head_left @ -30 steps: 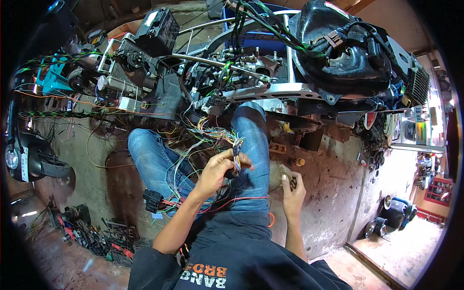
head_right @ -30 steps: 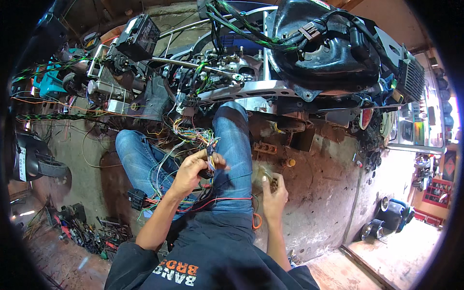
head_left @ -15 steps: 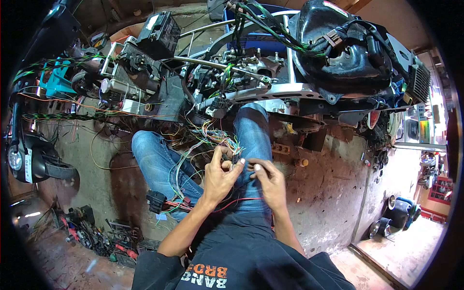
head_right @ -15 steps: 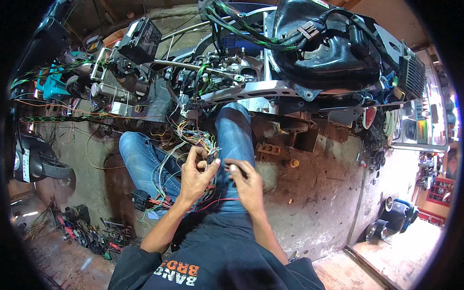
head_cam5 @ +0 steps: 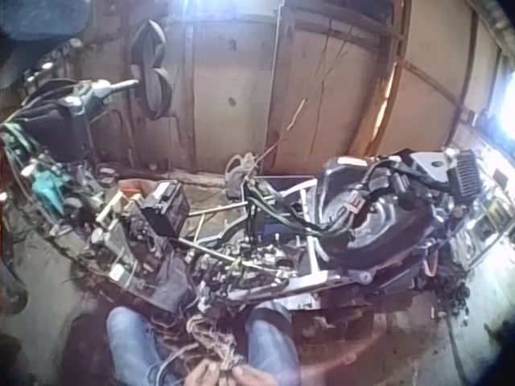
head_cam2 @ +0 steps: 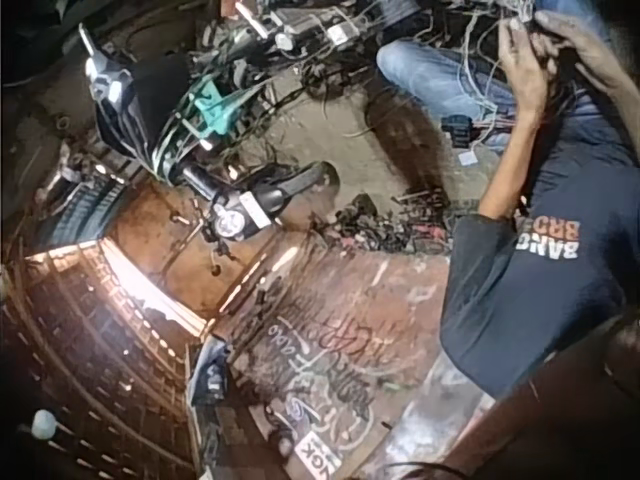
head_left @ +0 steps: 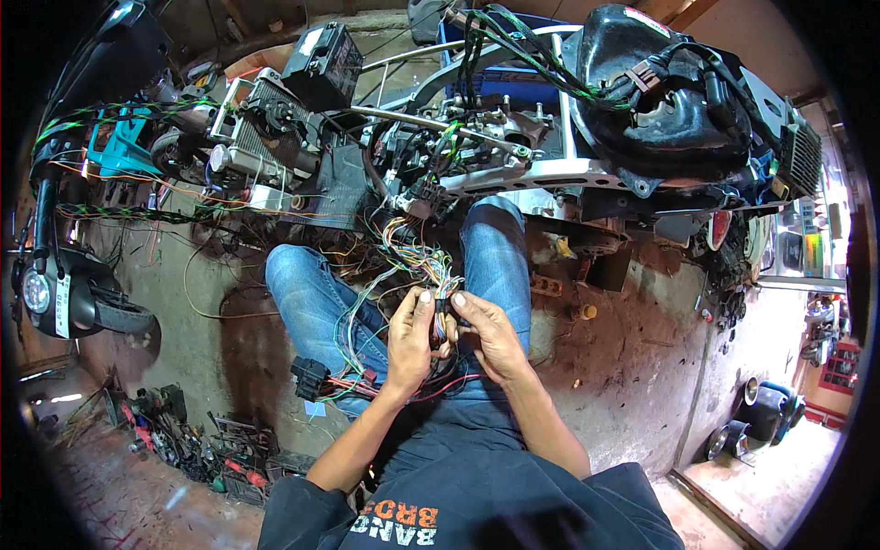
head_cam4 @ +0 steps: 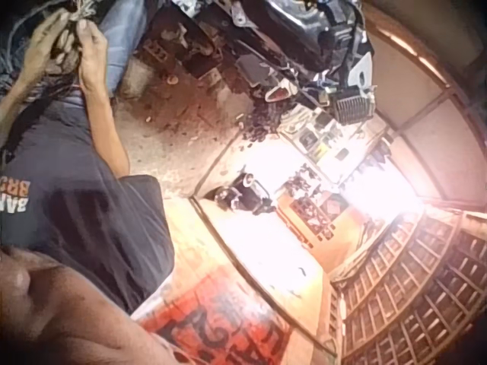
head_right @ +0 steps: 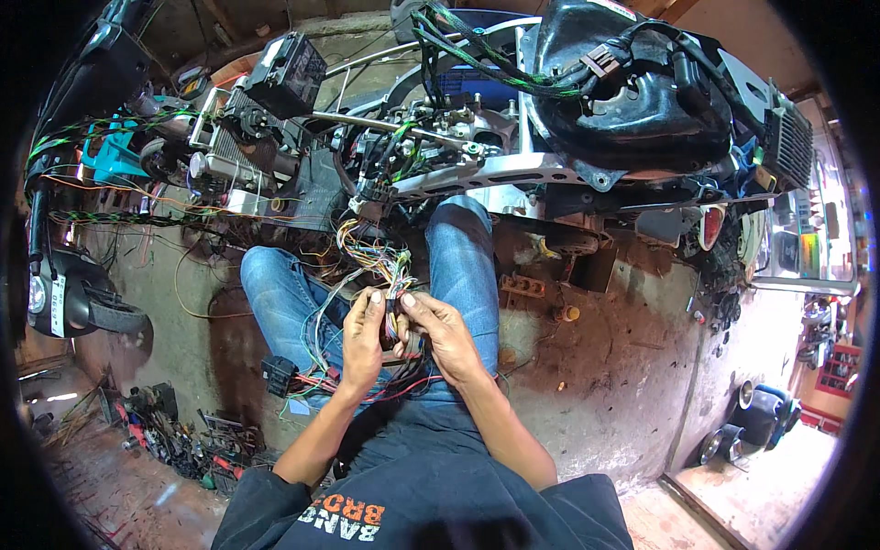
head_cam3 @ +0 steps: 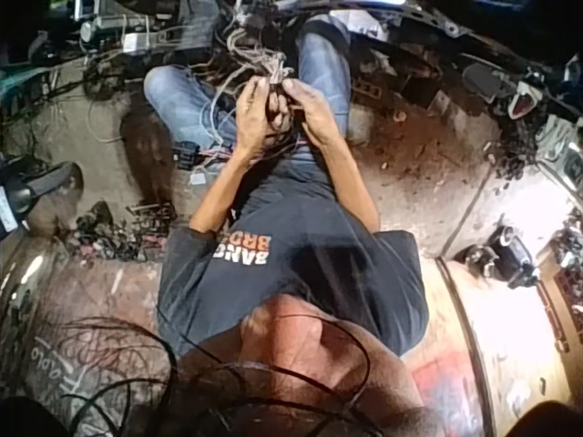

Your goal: Inspecting and repairing the wiring harness and electronic components of a disassembled motorcycle.

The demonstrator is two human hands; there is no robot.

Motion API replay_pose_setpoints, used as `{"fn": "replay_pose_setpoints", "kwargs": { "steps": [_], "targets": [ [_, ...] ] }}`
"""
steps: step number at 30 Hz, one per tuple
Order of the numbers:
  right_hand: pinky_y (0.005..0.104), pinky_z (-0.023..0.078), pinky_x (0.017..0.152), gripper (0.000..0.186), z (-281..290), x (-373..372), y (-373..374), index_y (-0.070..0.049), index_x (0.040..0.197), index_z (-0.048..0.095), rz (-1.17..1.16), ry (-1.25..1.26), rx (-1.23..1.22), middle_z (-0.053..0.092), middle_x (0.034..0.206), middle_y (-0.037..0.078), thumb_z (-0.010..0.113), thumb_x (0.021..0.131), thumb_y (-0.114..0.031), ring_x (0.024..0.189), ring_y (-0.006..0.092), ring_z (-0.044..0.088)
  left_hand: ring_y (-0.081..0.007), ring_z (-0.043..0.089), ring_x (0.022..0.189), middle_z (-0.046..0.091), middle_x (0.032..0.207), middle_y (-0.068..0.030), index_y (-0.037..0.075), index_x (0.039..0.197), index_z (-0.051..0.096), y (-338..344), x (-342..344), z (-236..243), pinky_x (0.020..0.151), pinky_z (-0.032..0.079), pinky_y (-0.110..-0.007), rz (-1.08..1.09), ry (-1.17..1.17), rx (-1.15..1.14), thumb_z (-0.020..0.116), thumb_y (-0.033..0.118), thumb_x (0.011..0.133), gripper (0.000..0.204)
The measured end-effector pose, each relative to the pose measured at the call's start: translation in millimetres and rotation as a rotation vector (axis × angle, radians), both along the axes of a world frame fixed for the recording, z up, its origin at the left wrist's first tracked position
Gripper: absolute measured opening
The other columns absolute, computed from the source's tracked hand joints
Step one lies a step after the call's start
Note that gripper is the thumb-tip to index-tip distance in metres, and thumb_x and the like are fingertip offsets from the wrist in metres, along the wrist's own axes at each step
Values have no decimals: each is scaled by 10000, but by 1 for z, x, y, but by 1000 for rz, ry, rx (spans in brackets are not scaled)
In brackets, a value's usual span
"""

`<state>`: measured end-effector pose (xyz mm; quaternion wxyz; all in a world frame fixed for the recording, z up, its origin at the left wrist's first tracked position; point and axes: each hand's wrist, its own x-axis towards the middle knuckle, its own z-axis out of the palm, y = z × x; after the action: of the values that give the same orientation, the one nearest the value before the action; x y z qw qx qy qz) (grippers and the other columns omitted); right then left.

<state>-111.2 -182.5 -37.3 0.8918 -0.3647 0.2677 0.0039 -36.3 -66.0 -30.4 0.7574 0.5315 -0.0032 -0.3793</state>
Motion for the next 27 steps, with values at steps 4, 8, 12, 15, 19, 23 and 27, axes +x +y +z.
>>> {"fn": "replay_pose_setpoints", "kwargs": {
  "steps": [4,8,12,15,19,23,27],
  "targets": [
    [274,561,688,268,-7,-3,-2,-20,1108,649,17,13,88,667,871,46,565,1059,-270,770,121,659,-105,453,480,555,665,7,74,997,597,4,3,1,498,416,-268,-18,512,-131,442,305,1088,293],
    [268,494,917,281,-8,-3,-4,-27,1233,657,-34,27,-50,684,1074,28,629,1020,-208,1013,116,642,-67,401,451,464,595,74,98,1024,594,15,19,-1,450,385,-246,-194,807,-287,412,305,1100,285],
    [291,478,949,288,-15,-10,-8,-33,1216,675,-28,29,38,688,1081,12,692,977,-193,1038,120,631,-45,379,424,470,614,66,111,1054,576,24,18,-14,394,348,-230,-287,902,-322,441,243,1087,192],
    [291,454,983,277,-20,-14,-6,-38,1201,685,-18,41,-104,688,1083,12,714,960,-173,1070,117,615,-34,373,426,491,675,44,92,1018,553,22,21,-7,377,312,-209,-302,864,-231,463,195,1075,148],
    [304,437,1015,305,-21,-16,-4,3,1159,708,-49,159,-348,647,1170,44,772,918,-173,1111,153,605,-51,369,442,499,697,2,124,1067,527,4,12,-1,386,309,-206,-205,643,-29,422,244,1103,164],
    [321,474,968,291,-19,-20,-10,-2,1135,729,-51,103,-550,635,1175,73,767,926,-201,1088,179,614,-64,387,457,516,708,-14,141,1160,503,1,6,-14,413,331,-220,-204,661,-50,427,260,1107,150],
    [308,508,883,235,-4,-22,-24,16,1060,717,27,76,-800,652,1089,92,738,944,-187,1014,165,637,-83,468,558,562,756,-28,89,1134,530,-1,6,-9,481,402,-237,-238,465,-87,398,409,1113,347]
  ]
}}
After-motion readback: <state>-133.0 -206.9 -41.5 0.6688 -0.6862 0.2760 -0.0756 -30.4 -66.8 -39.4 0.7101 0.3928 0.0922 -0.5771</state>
